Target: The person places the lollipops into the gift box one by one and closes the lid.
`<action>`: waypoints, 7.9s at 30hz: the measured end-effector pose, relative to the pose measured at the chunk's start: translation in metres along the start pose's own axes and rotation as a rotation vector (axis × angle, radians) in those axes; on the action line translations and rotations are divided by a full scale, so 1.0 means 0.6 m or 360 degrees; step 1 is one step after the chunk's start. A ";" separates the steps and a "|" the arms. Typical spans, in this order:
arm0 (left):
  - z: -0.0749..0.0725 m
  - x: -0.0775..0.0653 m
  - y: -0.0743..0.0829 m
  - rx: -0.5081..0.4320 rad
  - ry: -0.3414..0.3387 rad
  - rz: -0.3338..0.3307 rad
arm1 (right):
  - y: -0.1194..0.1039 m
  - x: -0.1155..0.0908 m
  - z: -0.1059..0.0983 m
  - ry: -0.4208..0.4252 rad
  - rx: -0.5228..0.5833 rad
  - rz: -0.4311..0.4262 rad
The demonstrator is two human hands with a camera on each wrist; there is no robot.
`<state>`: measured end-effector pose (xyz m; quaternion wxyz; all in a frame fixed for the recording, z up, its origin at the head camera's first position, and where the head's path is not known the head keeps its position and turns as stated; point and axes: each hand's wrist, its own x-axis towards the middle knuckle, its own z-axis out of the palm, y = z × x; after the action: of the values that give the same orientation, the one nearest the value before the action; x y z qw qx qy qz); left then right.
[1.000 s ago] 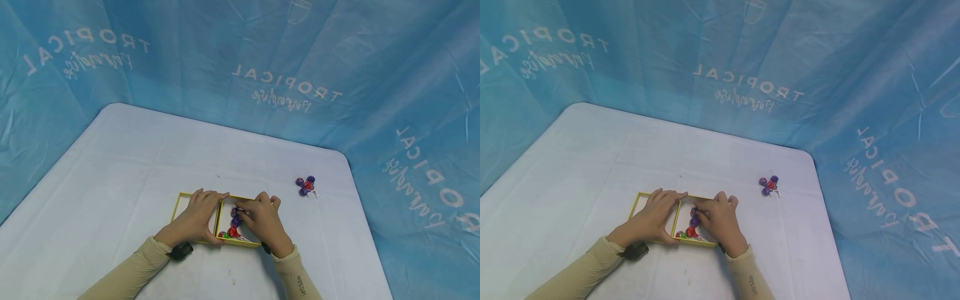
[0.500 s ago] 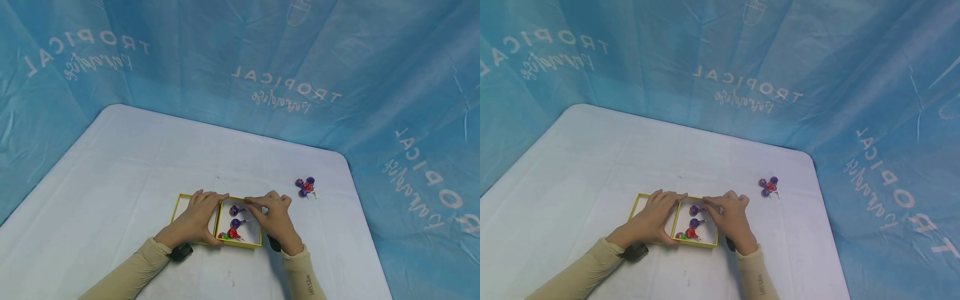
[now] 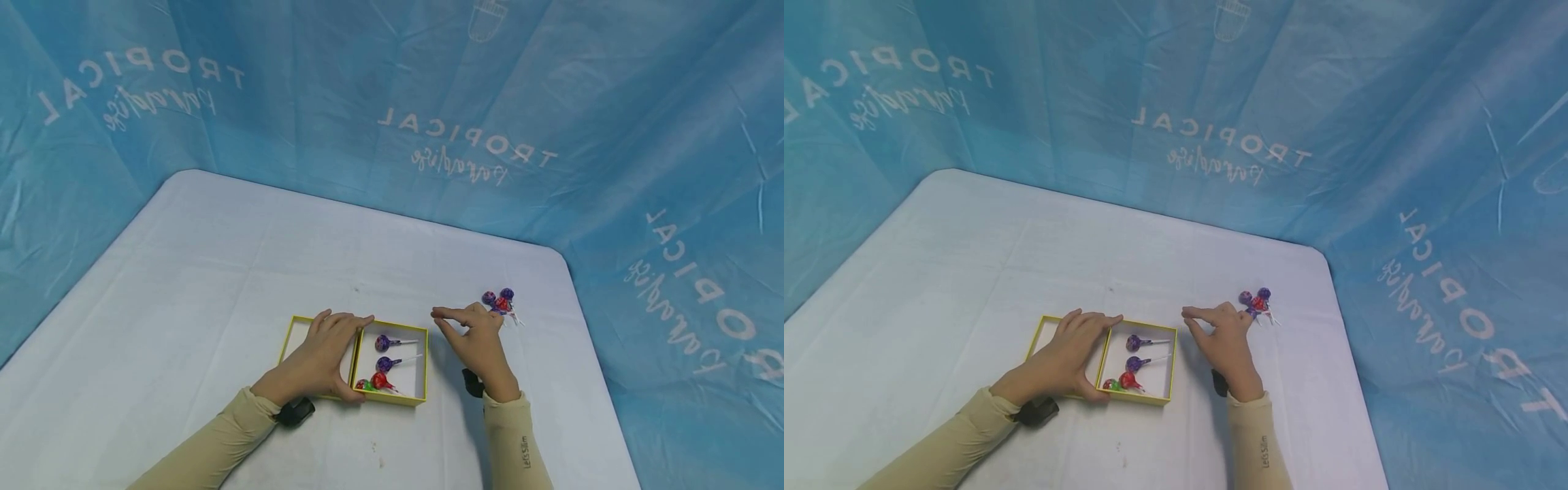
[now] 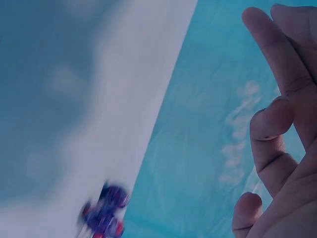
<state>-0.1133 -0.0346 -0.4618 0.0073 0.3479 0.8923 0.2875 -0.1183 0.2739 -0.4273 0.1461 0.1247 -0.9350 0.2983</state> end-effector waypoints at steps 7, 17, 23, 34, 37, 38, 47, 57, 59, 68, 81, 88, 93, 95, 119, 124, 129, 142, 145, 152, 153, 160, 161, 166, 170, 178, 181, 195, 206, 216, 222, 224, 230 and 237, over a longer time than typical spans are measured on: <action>0.000 0.001 0.003 -0.0009 -0.0019 0.0004 | 0.064 0.007 -0.023 0.0108 -0.0112 0.0059; 0.003 0.001 -0.002 0.0016 -0.0020 -0.0012 | 0.098 0.014 -0.040 0.0106 -0.0153 0.0188; 0.001 0.000 -0.002 -0.0001 -0.0024 -0.0014 | 0.121 0.010 -0.059 0.0091 -0.0203 0.0305; 0.003 0.002 -0.002 -0.0001 -0.0047 0.0009 | 0.160 -0.011 -0.088 0.0022 -0.0271 0.0602; 0.003 0.002 -0.002 0.0002 -0.0042 0.0007 | 0.162 -0.011 -0.089 0.0006 -0.0287 0.0614; 0.002 0.001 -0.002 0.0002 -0.0038 0.0007 | 0.163 -0.011 -0.090 0.0003 -0.0294 0.0611; 0.000 0.001 -0.001 -0.0008 -0.0026 0.0001 | 0.167 -0.011 -0.095 -0.0010 -0.0344 0.0669; -0.001 0.000 0.000 -0.0002 -0.0024 -0.0003 | 0.173 -0.013 -0.090 -0.0048 -0.0446 0.0753; 0.000 0.000 -0.001 0.0003 -0.0023 -0.0004 | 0.176 -0.014 -0.088 -0.0057 -0.0472 0.0737; 0.001 0.000 -0.002 0.0003 -0.0026 -0.0010 | 0.174 -0.014 -0.077 -0.0029 -0.0487 0.0701; 0.003 0.001 -0.005 0.0016 -0.0020 -0.0005 | 0.161 -0.008 -0.065 -0.0032 -0.0568 0.0618; 0.002 0.000 -0.003 0.0022 -0.0010 -0.0002 | 0.154 -0.009 -0.062 0.0037 -0.0555 0.0558; 0.000 -0.001 -0.002 0.0031 -0.0016 0.0001 | 0.133 -0.004 -0.057 0.0086 -0.0497 0.0516; -0.001 0.000 -0.001 0.0020 -0.0023 -0.0002 | 0.121 0.000 -0.054 0.0111 -0.0445 0.0477; -0.002 0.003 -0.003 0.0022 -0.0016 0.0004 | -0.020 0.015 -0.005 0.0112 -0.0119 0.0022; -0.001 0.002 -0.003 0.0013 -0.0018 -0.0001 | -0.029 0.012 0.005 0.0084 -0.0116 -0.0033; -0.001 0.001 -0.002 0.0000 -0.0029 -0.0007 | -0.036 0.009 0.012 0.0059 -0.0116 -0.0060; -0.003 -0.001 -0.002 -0.0029 -0.0022 0.0007 | -0.065 0.004 0.028 0.0000 -0.0051 -0.0241; -0.002 -0.001 -0.002 -0.0035 -0.0031 0.0005 | -0.072 0.003 0.034 -0.0034 -0.0022 -0.0255; -0.003 -0.001 -0.001 -0.0050 -0.0037 0.0004 | -0.084 0.000 0.044 -0.0111 0.0009 -0.0301; -0.003 -0.001 -0.001 -0.0047 -0.0037 0.0006 | -0.084 -0.001 0.046 -0.0112 0.0016 -0.0307; -0.003 -0.001 0.000 -0.0027 -0.0044 -0.0005 | -0.090 -0.004 0.052 -0.0132 0.0033 -0.0360; -0.002 -0.001 0.000 -0.0022 -0.0042 -0.0006 | -0.090 -0.005 0.052 -0.0136 0.0028 -0.0370; 0.000 0.000 -0.002 -0.0006 -0.0035 -0.0002 | -0.092 -0.007 0.055 -0.0171 -0.0015 -0.0370; -0.001 0.000 -0.002 -0.0021 -0.0042 0.0005 | -0.090 -0.008 0.059 -0.0194 -0.0079 -0.0376; -0.003 0.001 0.000 -0.0054 -0.0067 -0.0012 | -0.085 -0.010 0.067 -0.0221 -0.0170 -0.0402; -0.003 0.000 0.000 -0.0043 -0.0061 -0.0016 | -0.085 -0.011 0.069 -0.0236 -0.0191 -0.0387; -0.001 0.000 -0.001 -0.0026 -0.0044 -0.0015 | -0.091 -0.013 0.069 -0.0253 -0.0314 -0.0398; -0.002 0.000 0.001 -0.0010 -0.0037 -0.0022 | -0.091 -0.016 0.071 -0.0288 -0.0410 -0.0390; 0.002 0.000 -0.003 0.0009 -0.0026 -0.0011 | -0.098 -0.015 0.071 -0.0351 -0.0445 -0.0346; 0.002 0.001 -0.002 -0.0002 -0.0028 -0.0016 | -0.100 -0.016 0.071 -0.0376 -0.0495 -0.0343; 0.002 0.001 -0.001 -0.0003 -0.0031 -0.0020 | -0.100 -0.017 0.071 -0.0372 -0.0500 -0.0349; 0.003 0.001 -0.002 -0.0002 -0.0028 -0.0015 | -0.096 -0.019 0.078 -0.0359 -0.0534 -0.0379; 0.002 0.000 0.000 -0.0002 -0.0029 -0.0023 | -0.098 -0.019 0.081 -0.0378 -0.0579 -0.0389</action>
<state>-0.1133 -0.0339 -0.4630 0.0177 0.3439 0.8946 0.2849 -0.0984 0.2002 -0.4388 0.0903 0.2427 -0.9618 0.0885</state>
